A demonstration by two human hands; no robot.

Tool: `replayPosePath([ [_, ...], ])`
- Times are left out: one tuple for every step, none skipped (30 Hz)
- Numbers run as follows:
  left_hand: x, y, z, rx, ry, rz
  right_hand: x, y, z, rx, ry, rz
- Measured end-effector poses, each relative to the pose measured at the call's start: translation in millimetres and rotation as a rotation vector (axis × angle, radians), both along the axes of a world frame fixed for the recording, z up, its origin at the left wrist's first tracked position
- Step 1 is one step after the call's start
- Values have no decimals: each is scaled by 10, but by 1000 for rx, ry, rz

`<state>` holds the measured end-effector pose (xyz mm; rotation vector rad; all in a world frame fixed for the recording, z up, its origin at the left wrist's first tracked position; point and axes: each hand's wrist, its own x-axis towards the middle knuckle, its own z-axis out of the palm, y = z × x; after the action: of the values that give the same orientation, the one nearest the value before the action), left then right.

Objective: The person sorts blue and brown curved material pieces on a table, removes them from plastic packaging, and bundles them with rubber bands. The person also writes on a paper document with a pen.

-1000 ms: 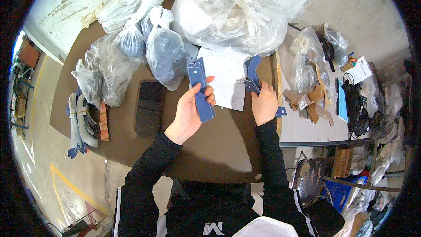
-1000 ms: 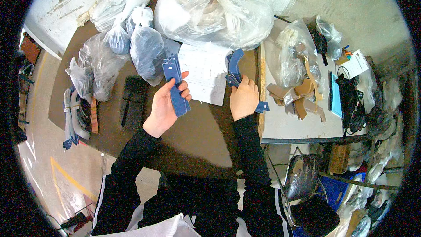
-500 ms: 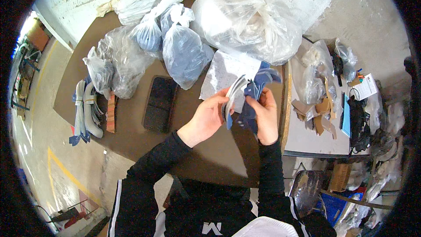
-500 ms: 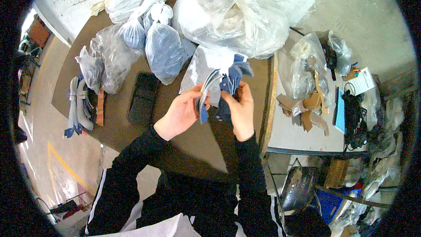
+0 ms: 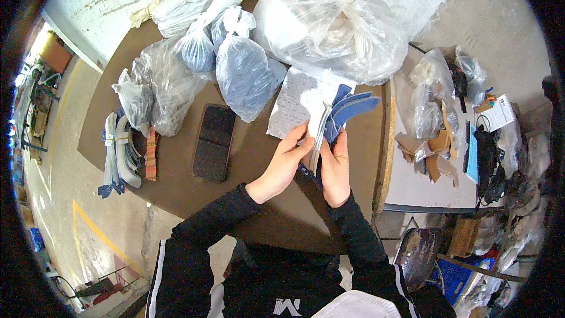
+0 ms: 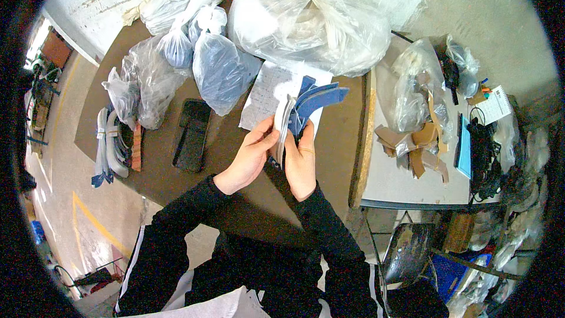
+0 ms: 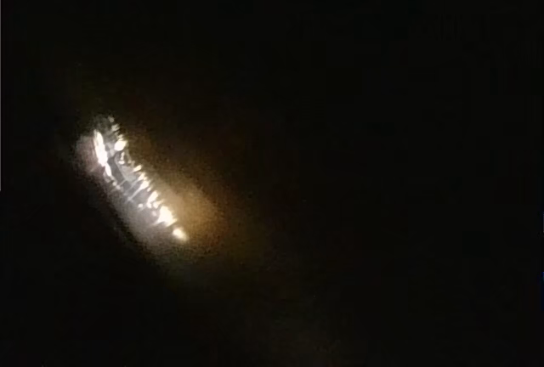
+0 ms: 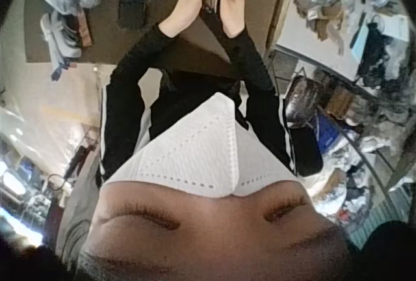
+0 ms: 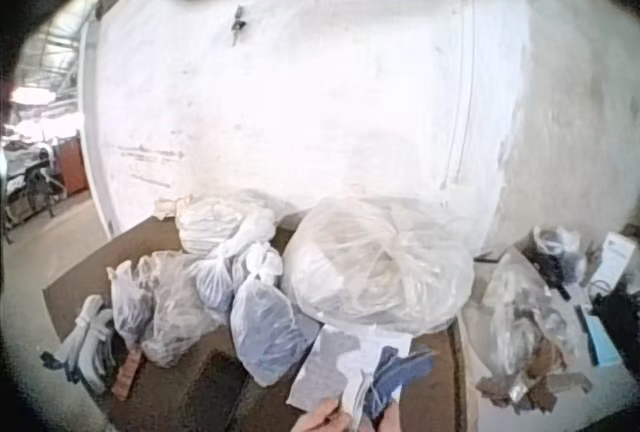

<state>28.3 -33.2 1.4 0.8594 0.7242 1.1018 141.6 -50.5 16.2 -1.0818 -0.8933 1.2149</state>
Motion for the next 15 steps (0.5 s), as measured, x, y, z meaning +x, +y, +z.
replayPosePath([
  [4,-11,49,-51,-51,-28,-3,-9,-22,-15,36,9],
  [3,-14,89,-100,-102,-55,-14,-20,-36,-28,73,19],
  [-7,-8,85,-110,-90,-80,-40,-38,-24,-58,49,10],
  [-23,-2,76,-120,-77,-106,-38,-40,-29,-62,98,28],
  [-32,4,66,-130,-67,-133,-26,-44,-34,-66,144,45],
  [-32,14,54,-116,28,-149,-15,-47,-44,-70,191,62],
  [-33,27,41,-101,124,-166,2,-33,-163,-62,196,79],
  [-32,37,24,-85,220,-180,-22,-40,-166,-25,-58,46],
  [-15,20,1,15,217,-166,-66,-50,-166,12,-313,11],
  [17,-18,-24,116,214,-153,-90,-56,-157,49,-567,-24],
  [42,-41,-8,218,208,-140,-72,-62,-74,43,-554,26],
  [35,-57,24,212,226,-146,-79,-77,-66,35,-606,-4],
  [10,-78,78,205,245,-152,-98,-107,-67,27,-657,-33],
  [-8,-92,119,198,264,-159,-105,-127,-67,18,-708,-64],
  [-13,-93,122,190,206,-138,-84,-118,-49,60,-747,-67],
])
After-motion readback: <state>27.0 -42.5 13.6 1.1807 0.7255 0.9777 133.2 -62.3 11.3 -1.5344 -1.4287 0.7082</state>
